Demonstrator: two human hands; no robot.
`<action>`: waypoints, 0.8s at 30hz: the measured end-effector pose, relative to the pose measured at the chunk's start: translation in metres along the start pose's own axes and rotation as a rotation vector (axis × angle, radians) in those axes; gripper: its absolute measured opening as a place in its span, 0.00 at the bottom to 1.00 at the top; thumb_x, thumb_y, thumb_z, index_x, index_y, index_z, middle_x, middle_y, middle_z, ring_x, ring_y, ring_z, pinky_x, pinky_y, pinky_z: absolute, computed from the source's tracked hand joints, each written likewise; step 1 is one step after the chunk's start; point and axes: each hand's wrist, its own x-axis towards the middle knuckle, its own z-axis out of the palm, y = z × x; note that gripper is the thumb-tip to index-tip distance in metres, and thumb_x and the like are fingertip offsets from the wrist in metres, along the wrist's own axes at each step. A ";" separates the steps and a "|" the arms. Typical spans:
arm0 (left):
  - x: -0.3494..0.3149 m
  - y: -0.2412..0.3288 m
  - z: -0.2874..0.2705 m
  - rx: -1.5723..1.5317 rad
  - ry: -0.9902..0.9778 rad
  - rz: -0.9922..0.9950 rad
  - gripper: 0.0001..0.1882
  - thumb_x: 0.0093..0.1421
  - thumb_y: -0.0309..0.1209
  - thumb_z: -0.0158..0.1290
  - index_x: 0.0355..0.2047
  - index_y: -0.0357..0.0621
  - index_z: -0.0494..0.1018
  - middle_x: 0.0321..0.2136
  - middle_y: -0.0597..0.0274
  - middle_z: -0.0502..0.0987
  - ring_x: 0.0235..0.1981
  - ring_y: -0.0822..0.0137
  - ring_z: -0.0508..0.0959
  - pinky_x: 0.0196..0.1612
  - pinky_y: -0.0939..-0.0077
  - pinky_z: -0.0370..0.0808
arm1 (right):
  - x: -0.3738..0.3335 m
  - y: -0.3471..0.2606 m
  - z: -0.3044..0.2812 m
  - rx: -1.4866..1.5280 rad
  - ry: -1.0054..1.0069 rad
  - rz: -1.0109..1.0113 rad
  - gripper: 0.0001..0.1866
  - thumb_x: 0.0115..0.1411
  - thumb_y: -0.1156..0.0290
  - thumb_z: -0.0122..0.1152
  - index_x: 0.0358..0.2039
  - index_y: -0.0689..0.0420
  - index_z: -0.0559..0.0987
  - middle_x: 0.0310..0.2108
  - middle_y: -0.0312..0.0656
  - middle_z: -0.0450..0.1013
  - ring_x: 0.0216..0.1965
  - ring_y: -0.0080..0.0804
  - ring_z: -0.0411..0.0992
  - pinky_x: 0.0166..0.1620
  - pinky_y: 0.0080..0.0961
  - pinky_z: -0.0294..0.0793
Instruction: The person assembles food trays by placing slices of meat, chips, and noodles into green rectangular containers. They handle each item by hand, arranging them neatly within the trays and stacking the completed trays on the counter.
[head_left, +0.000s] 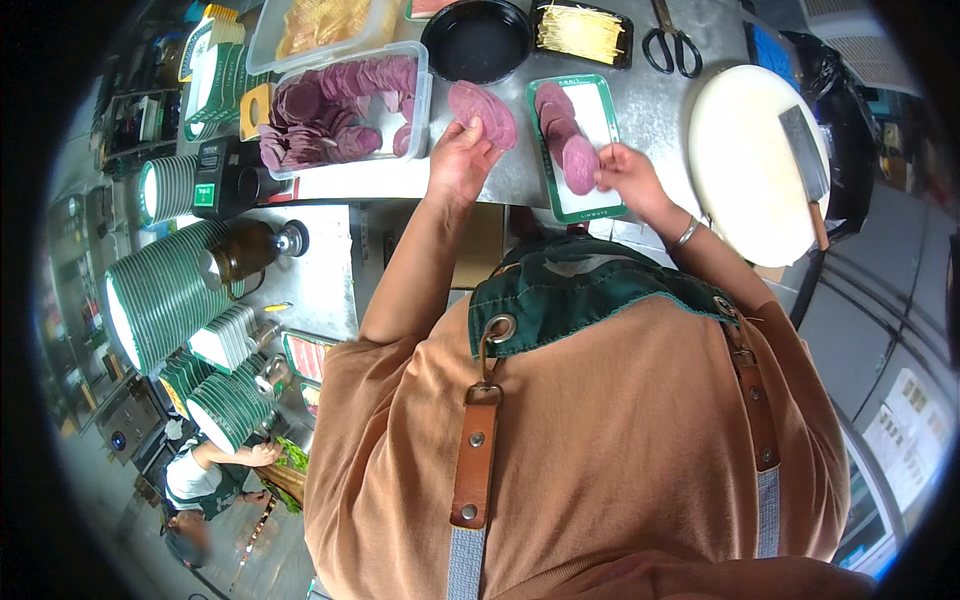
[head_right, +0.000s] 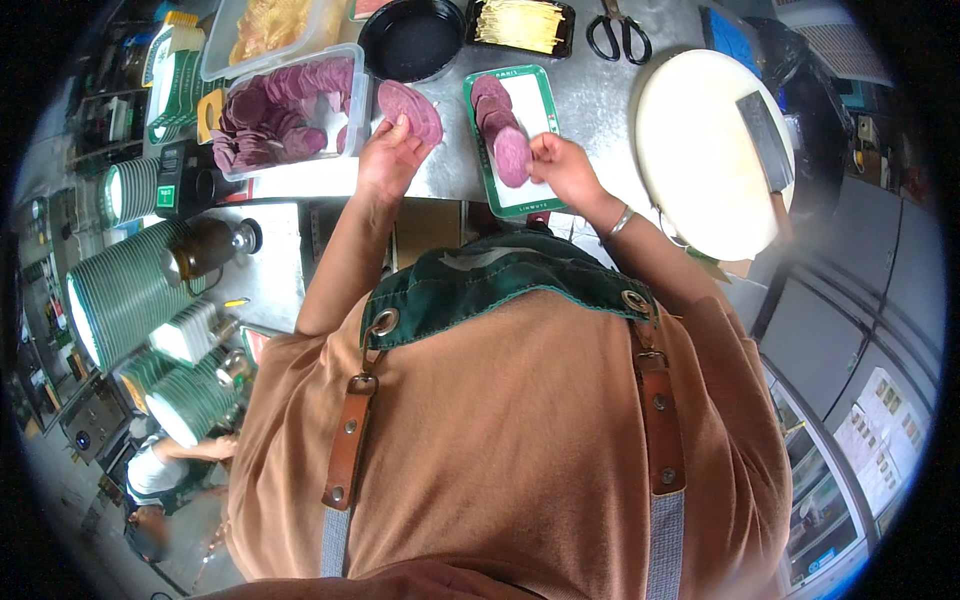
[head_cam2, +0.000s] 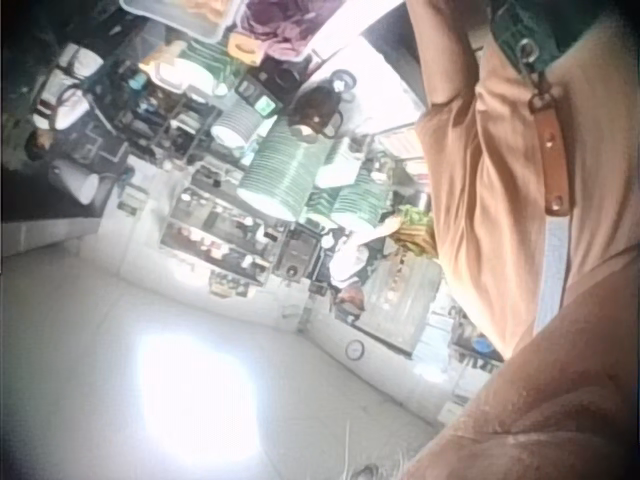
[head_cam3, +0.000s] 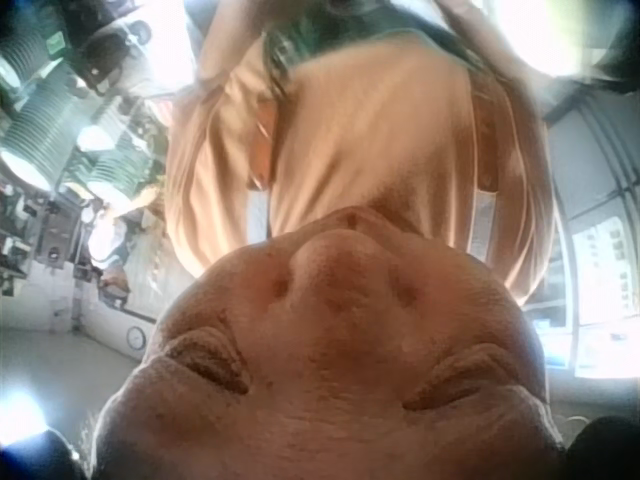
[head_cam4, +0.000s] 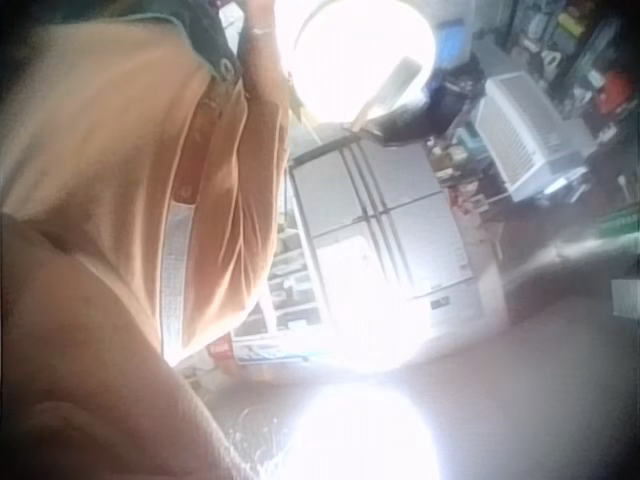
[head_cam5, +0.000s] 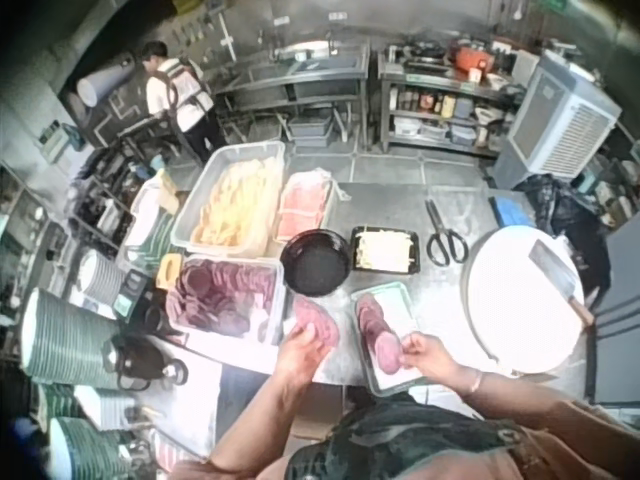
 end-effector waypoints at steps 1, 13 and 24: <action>-0.003 -0.002 -0.001 0.018 0.016 -0.013 0.18 0.64 0.30 0.50 0.54 0.43 0.63 0.50 0.54 0.72 0.51 0.55 0.74 0.56 0.54 0.69 | -0.004 0.015 -0.004 -0.051 -0.004 0.043 0.07 0.55 0.82 0.59 0.34 0.61 0.73 0.28 0.35 0.73 0.27 0.20 0.72 0.32 0.18 0.73; -0.020 -0.021 -0.004 0.176 0.040 -0.083 0.19 0.65 0.33 0.50 0.55 0.46 0.63 0.49 0.59 0.74 0.50 0.59 0.75 0.53 0.58 0.72 | -0.001 0.025 0.000 -0.939 0.045 -0.233 0.15 0.51 0.70 0.64 0.39 0.60 0.75 0.31 0.44 0.69 0.32 0.39 0.74 0.40 0.31 0.74; -0.026 -0.027 -0.011 0.192 0.070 -0.112 0.19 0.64 0.32 0.51 0.55 0.47 0.64 0.48 0.62 0.74 0.49 0.61 0.75 0.53 0.59 0.72 | 0.021 0.016 0.016 -0.886 0.103 -0.350 0.18 0.51 0.72 0.62 0.44 0.62 0.75 0.41 0.49 0.68 0.40 0.47 0.72 0.47 0.35 0.73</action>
